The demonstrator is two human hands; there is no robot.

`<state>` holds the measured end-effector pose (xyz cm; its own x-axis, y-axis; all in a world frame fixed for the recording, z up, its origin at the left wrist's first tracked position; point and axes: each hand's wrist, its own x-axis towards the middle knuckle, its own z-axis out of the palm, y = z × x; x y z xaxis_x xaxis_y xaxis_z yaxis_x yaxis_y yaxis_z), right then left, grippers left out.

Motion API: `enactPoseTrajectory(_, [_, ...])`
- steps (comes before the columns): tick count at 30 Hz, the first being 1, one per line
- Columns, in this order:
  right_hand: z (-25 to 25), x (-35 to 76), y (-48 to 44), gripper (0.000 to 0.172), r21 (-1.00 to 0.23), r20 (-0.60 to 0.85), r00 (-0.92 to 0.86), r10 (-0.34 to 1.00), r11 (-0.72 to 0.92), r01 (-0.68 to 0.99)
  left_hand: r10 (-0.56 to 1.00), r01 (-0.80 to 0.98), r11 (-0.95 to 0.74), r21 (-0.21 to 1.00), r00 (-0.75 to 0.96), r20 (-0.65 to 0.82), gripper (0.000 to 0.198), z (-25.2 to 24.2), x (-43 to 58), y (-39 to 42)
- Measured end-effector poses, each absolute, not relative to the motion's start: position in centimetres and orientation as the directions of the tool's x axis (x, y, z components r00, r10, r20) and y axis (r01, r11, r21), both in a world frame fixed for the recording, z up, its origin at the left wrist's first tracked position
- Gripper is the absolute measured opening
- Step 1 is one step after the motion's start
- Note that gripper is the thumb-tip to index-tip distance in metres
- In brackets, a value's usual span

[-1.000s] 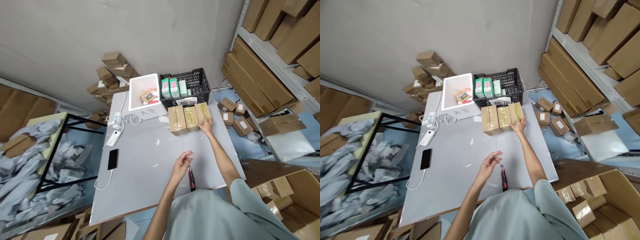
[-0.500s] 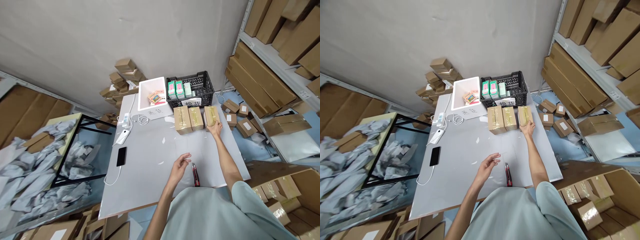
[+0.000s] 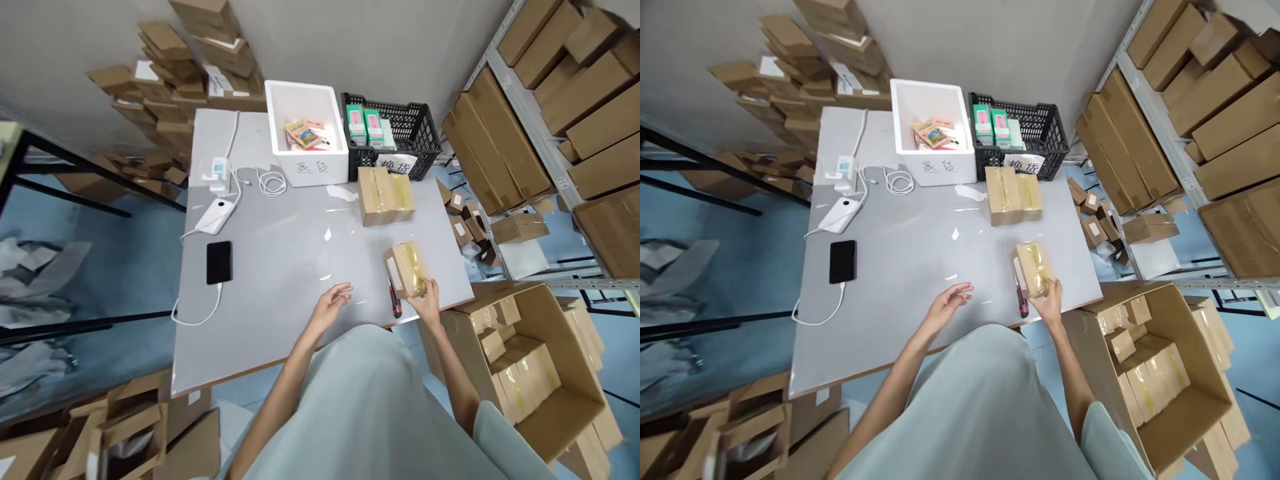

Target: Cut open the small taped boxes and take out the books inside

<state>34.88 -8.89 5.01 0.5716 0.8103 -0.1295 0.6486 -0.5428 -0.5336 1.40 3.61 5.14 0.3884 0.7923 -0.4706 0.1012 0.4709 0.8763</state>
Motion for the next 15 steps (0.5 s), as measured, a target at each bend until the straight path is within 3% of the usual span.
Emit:
enactPoseTrajectory(4, [5.8, 27.7, -7.5, 0.085, -0.553, -0.195, 0.185, 0.963, -0.263, 0.79, 0.837, 0.156, 0.469, 0.87, 0.237, -0.493, 0.055, 2.4, -4.9, 4.4])
enactPoseTrajectory(9, [6.0, 21.0, -3.3, 0.087, -0.577, -0.312, -0.247, 0.918, 0.024, 0.817, 0.877, 0.19, 0.462, 0.866, 0.045, -0.478, 0.044, 0.3, -9.5, 4.6])
enactPoseTrajectory(15, [5.1, 18.9, -0.3, 0.086, -0.528, -0.402, -0.412, 0.818, 0.16, 0.834, 0.839, 0.181, 0.527, 0.831, 0.048, -0.542, 0.045, -0.7, -12.1, 0.1])
